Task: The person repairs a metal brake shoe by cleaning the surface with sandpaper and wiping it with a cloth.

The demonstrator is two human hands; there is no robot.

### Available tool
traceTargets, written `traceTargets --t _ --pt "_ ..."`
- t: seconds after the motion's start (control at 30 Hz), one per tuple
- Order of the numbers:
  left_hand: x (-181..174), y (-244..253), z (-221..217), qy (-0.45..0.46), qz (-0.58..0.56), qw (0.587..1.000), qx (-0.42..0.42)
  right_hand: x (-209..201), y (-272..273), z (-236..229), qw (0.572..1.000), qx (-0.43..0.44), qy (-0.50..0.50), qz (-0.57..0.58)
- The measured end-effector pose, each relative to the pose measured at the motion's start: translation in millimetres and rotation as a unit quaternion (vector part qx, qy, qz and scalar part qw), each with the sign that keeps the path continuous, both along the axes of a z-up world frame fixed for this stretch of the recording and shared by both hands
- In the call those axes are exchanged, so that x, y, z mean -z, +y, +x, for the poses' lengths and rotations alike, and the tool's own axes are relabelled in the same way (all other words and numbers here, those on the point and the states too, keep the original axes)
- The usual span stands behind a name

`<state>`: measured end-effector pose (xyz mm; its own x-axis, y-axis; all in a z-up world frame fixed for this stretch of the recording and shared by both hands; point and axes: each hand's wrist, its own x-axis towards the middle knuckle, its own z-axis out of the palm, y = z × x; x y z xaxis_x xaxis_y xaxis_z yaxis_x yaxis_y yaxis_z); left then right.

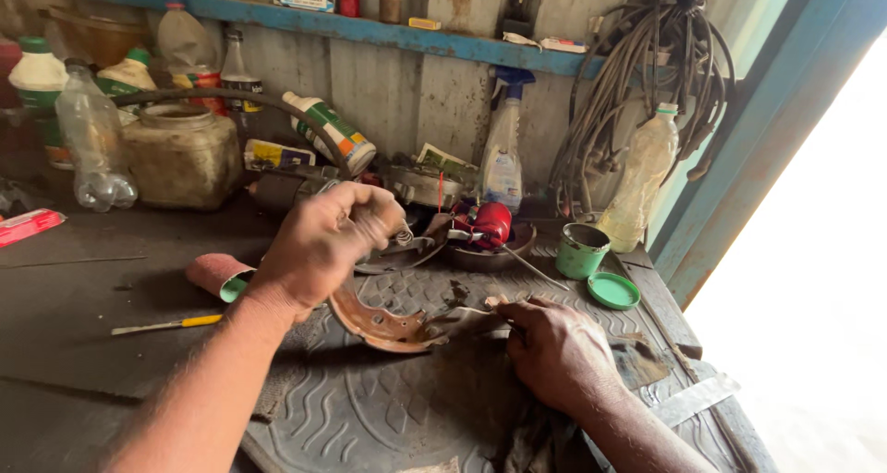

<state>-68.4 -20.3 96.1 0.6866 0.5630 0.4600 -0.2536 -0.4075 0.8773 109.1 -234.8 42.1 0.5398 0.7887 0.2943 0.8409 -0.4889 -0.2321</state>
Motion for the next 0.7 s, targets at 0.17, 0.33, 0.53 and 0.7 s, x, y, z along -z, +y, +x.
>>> traceTargets --t 0.17,0.33,0.53,0.7 --pt "32.5 16.7 15.5 -0.120 -0.189 0.974 -0.035 3.7 1.4 0.2 1.000 -0.013 0.006 0.024" --pt "29.5 11.2 21.9 -0.128 -0.265 0.948 -0.125 5.4 2.6 3.8 0.999 -0.026 0.000 0.032" --pt "23.8 4.1 20.8 -0.039 -0.267 0.958 -0.100 8.5 5.4 5.0 0.999 -0.026 -0.003 0.044" --pt "7.0 -23.0 27.4 0.024 0.032 0.987 -0.153 6.9 4.3 1.4 1.000 0.000 -0.007 -0.001"
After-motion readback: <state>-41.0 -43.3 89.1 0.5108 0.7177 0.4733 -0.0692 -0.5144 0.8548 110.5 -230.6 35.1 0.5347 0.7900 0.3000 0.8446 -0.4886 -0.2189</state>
